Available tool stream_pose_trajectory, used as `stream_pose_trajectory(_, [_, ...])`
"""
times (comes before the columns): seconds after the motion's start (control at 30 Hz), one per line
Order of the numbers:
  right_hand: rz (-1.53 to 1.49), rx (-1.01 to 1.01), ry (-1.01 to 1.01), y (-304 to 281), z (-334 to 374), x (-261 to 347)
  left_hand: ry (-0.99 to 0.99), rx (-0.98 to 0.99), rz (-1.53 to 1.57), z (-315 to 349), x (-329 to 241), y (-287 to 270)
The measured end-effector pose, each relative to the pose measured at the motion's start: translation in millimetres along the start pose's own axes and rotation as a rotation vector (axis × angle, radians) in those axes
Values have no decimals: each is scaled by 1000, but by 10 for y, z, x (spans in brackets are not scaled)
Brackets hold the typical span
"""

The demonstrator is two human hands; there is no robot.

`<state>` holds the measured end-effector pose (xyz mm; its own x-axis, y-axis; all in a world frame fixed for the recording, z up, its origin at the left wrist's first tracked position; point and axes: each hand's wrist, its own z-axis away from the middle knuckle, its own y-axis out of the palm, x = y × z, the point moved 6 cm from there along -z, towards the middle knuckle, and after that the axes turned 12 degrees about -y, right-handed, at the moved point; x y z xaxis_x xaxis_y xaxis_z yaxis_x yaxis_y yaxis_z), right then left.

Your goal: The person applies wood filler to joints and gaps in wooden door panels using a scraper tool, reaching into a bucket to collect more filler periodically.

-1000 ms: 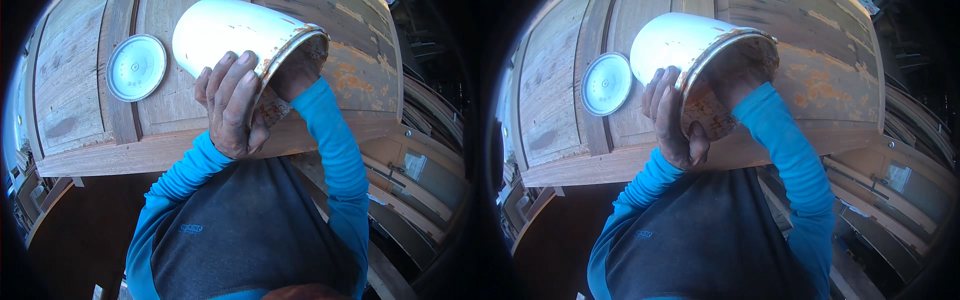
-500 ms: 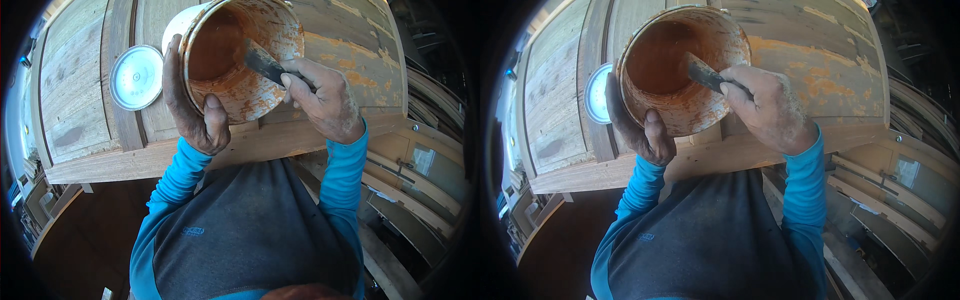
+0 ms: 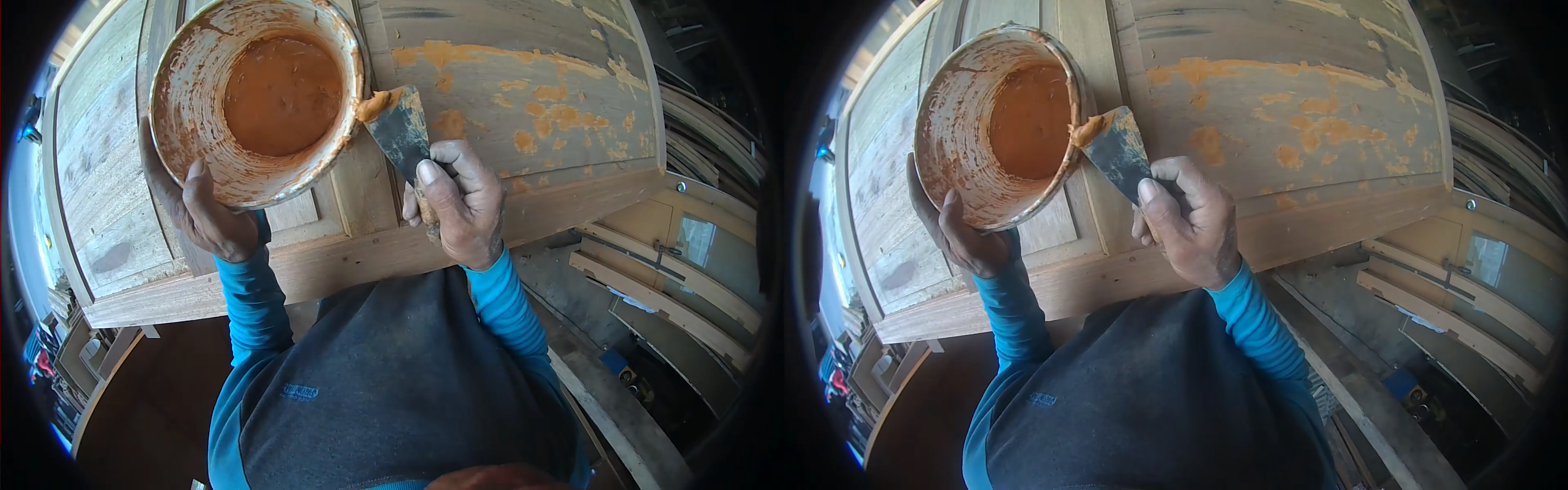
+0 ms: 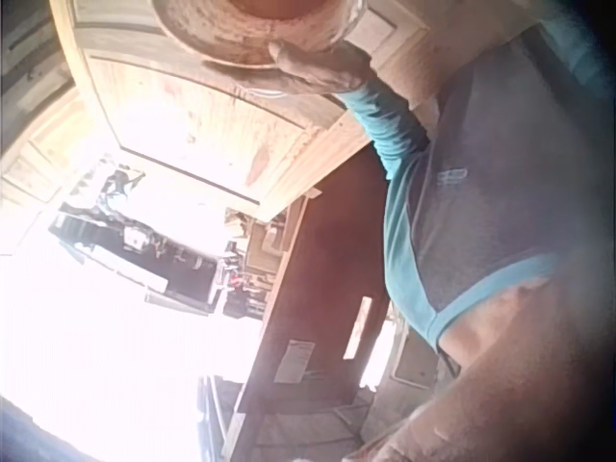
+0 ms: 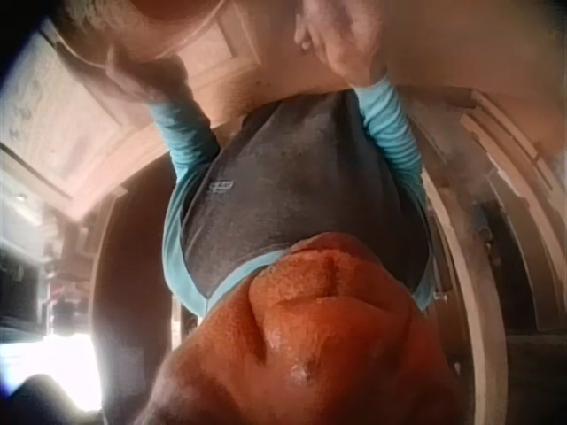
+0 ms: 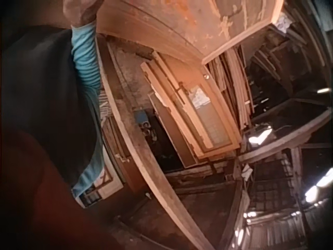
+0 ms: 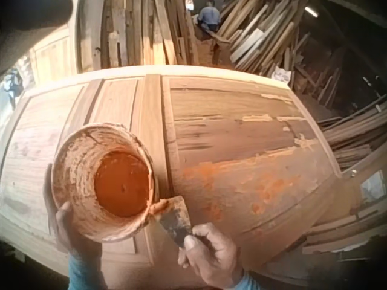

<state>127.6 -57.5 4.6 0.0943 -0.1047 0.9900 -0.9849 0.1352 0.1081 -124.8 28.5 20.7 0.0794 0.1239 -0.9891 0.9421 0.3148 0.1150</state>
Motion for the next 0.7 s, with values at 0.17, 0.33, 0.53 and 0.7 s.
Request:
stream_pose_trajectory(0.17, [12, -150, 63, -489, -13, -327, -16, -64, -81, -169, 62, -90])
stream_pose_trajectory(0.33, [594, -146, 68, -1066, -212, -669, 29, -78, -133, -246, 70, -99])
stream_pose_trajectory(0.53, [1395, 193, -187, -969, -366, -764, -87, -90, -56, -285, 161, -124])
stream_pose_trajectory(0.7, [1608, 402, 127, -855, -305, -608, -120, -97, -95, -281, 182, -160])
